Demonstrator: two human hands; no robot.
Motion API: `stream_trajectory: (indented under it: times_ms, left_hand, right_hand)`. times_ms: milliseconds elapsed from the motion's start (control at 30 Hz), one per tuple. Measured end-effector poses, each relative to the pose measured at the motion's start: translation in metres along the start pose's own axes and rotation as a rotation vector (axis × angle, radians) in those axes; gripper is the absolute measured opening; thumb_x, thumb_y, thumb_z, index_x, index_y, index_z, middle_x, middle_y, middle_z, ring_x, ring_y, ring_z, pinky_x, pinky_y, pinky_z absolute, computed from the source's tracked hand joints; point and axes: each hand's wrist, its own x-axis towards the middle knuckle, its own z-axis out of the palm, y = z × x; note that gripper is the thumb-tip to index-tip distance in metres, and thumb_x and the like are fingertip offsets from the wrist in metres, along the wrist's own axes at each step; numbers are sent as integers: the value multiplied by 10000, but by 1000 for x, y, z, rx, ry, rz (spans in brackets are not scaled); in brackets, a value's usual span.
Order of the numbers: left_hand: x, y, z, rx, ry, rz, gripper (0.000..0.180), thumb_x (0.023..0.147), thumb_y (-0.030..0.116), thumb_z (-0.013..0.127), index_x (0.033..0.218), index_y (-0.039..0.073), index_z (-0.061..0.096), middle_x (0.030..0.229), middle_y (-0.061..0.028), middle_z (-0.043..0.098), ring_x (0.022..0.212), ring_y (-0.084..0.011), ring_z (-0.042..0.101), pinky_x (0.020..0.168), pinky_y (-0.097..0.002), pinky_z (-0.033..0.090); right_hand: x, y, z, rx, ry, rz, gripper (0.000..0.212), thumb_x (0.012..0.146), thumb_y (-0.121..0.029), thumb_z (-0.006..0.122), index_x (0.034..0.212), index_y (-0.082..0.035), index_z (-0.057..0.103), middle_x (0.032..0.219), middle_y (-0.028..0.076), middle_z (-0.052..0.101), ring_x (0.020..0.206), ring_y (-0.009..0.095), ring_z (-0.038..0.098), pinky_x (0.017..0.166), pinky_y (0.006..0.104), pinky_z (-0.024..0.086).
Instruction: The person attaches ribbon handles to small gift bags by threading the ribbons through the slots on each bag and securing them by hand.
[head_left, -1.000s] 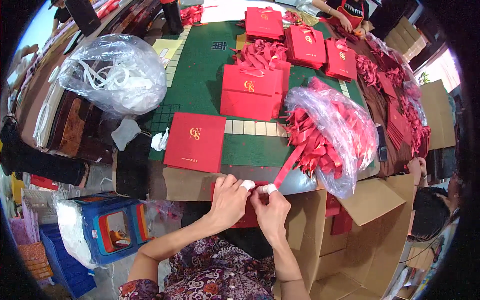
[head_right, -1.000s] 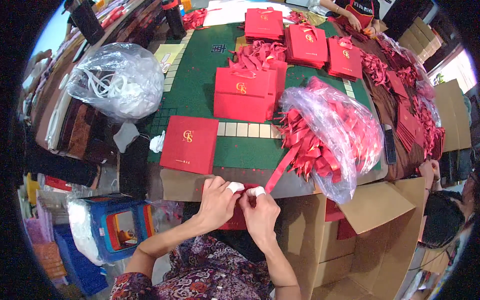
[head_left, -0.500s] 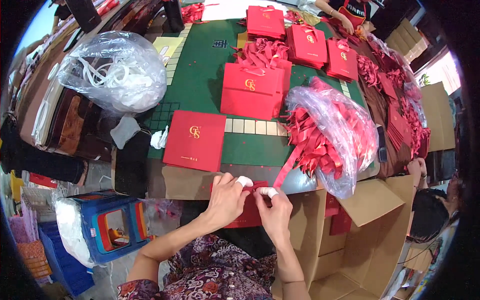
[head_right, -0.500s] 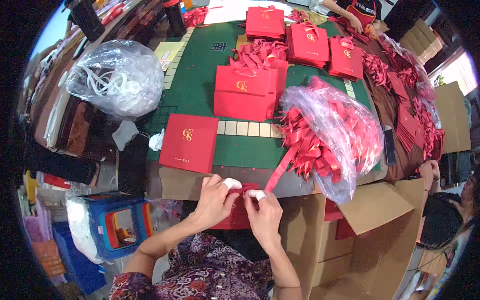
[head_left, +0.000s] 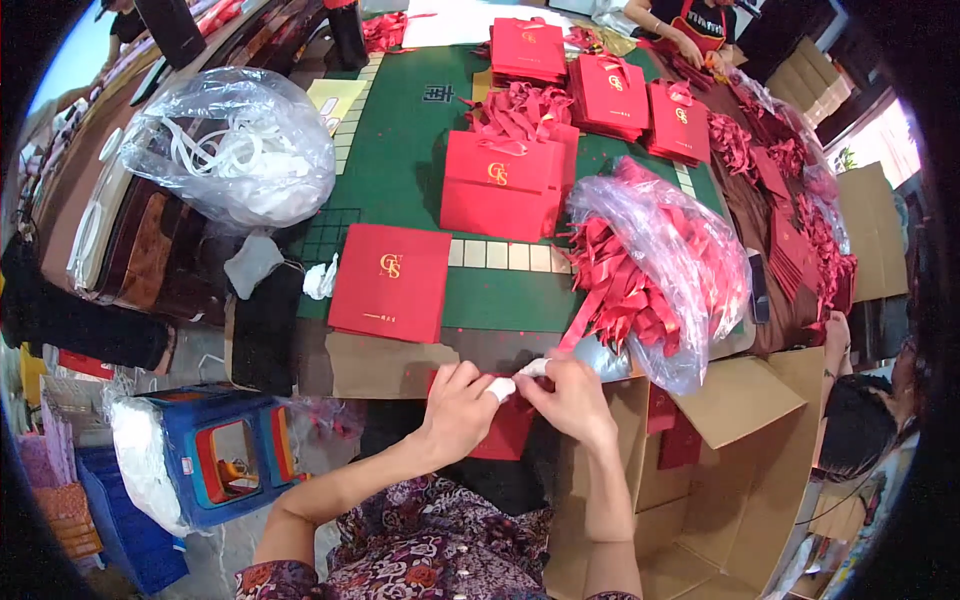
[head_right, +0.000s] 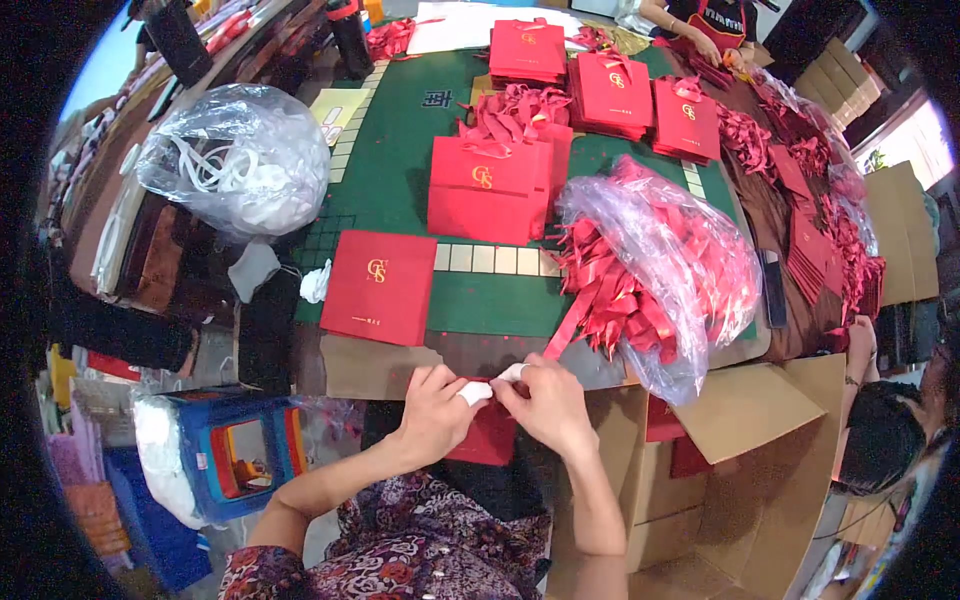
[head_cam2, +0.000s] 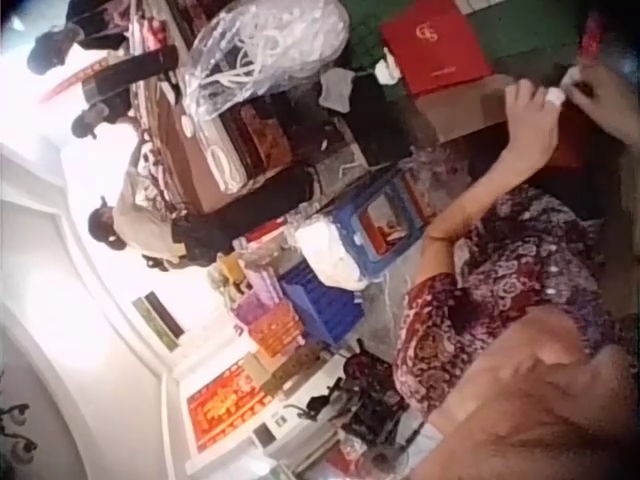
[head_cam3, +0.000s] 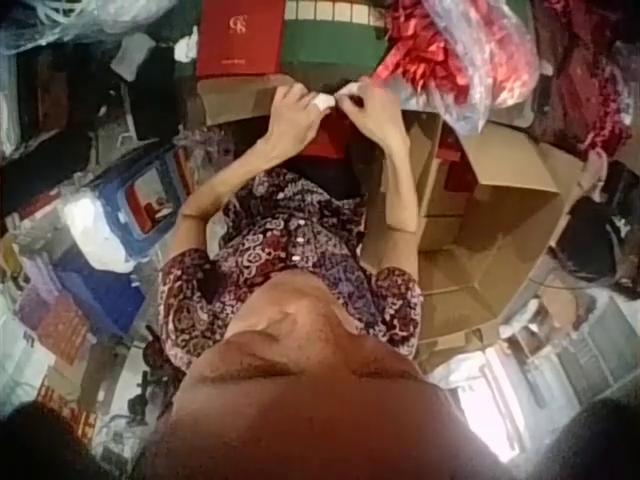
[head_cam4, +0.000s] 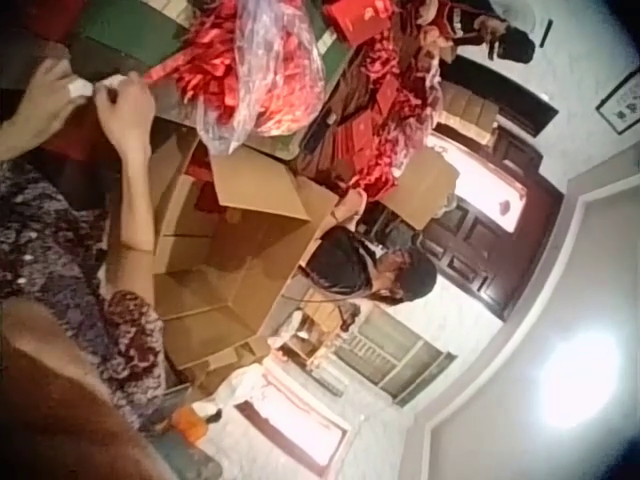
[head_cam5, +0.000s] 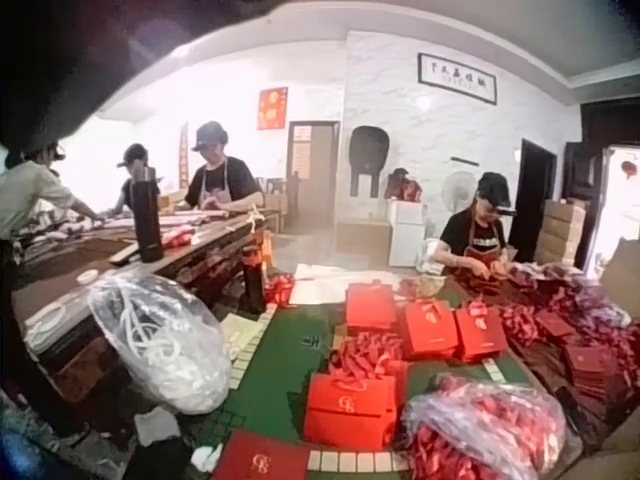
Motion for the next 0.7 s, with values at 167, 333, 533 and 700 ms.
stream_trajectory:
  times_ms: [167,333,533,700]
  left_hand:
    - [1,0,1,37,65,113,197,738,93,680,931,52,695,846,-25,634,806,-225,535,760,-401,401]
    - [4,1,1,38,59,106,204,762,173,756,922,64,694,832,-29,623,796,-233,536,748,-397,399]
    - [9,2,-2,-5,9,-43,269,736,288,812,879,123,655,786,-19,604,787,-239,537,731,-393,383]
    - [17,-11,-9,-139,-54,-153,250,765,260,808,879,114,640,755,-41,612,749,-257,550,739,-391,387]
  right_hand:
    - [19,31,-1,182,-327,90,249,841,-267,740,816,-20,737,682,81,678,613,212,650,590,369,492]
    - [19,33,19,442,-204,263,213,802,-254,768,823,-42,765,627,29,667,579,87,590,564,288,473]
    - [26,16,11,369,253,234,158,875,-158,739,891,-1,742,741,19,666,673,91,585,609,257,449]
    - [-7,22,-10,252,309,165,175,934,-61,631,1081,-28,720,925,101,683,858,187,651,756,313,493]
